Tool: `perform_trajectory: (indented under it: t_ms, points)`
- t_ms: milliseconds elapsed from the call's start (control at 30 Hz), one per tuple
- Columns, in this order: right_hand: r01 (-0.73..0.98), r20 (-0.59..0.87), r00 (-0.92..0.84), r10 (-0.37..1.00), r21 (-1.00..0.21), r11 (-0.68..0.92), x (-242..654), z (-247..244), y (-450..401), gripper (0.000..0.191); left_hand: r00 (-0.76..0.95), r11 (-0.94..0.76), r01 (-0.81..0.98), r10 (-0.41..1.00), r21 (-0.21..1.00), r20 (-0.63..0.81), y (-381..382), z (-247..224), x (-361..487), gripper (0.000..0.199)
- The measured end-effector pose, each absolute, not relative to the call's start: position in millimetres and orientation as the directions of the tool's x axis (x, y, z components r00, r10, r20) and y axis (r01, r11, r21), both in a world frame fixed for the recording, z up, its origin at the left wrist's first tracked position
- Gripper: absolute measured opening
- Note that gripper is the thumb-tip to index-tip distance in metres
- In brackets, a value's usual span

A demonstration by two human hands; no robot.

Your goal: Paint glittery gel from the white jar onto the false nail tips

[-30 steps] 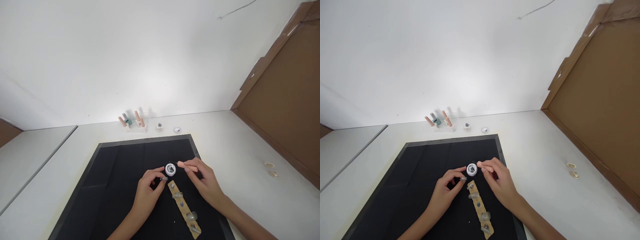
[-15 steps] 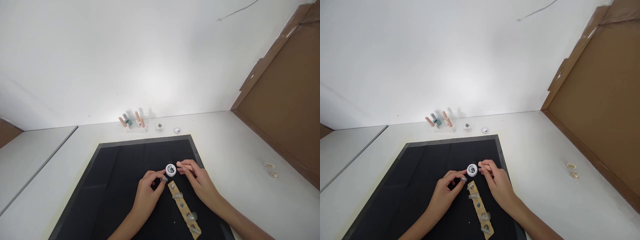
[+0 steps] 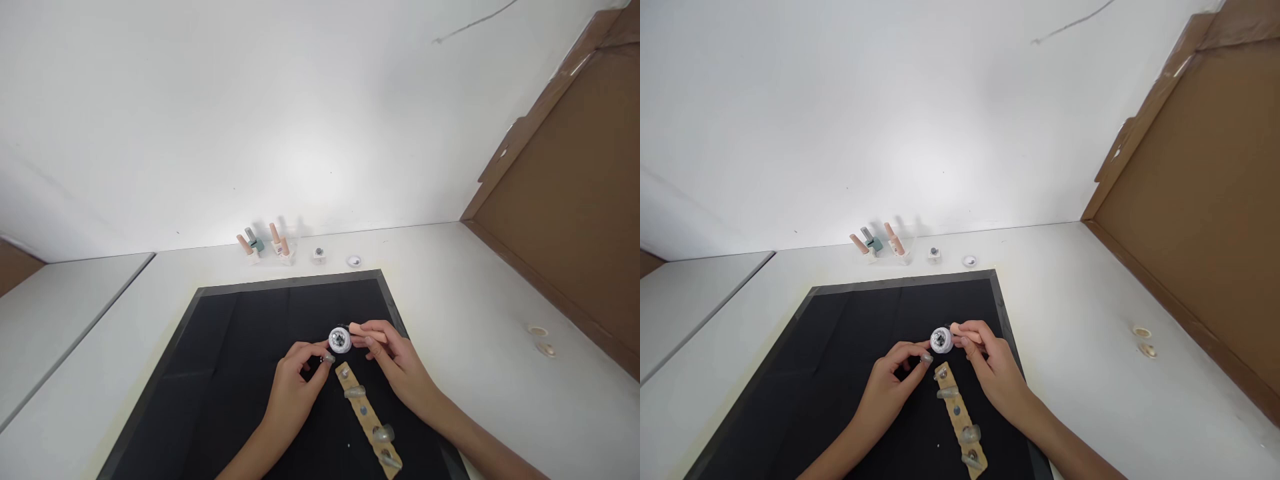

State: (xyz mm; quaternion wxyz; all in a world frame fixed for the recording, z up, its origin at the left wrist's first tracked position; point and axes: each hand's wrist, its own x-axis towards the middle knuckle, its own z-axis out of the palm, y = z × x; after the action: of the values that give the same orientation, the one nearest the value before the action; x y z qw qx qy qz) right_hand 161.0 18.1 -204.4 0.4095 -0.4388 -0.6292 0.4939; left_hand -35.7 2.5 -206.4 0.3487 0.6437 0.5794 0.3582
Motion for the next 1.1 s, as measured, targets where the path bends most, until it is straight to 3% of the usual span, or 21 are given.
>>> perform_trajectory:
  t_ms: [400,1100]
  points:
    - [0.036,0.056,-0.23,0.972,-0.997,0.066,159.0,-206.4,19.5,0.027,0.071,-0.1,0.477,0.995,0.873,0.076,1.2,-205.4,-37.2,0.01]
    - [0.058,0.075,-0.218,0.973,-0.994,0.09,158.9,-205.6,17.6,0.027,0.065,-0.114,0.472,0.993,0.874,0.094,1.2,-204.6,-36.3,0.01]
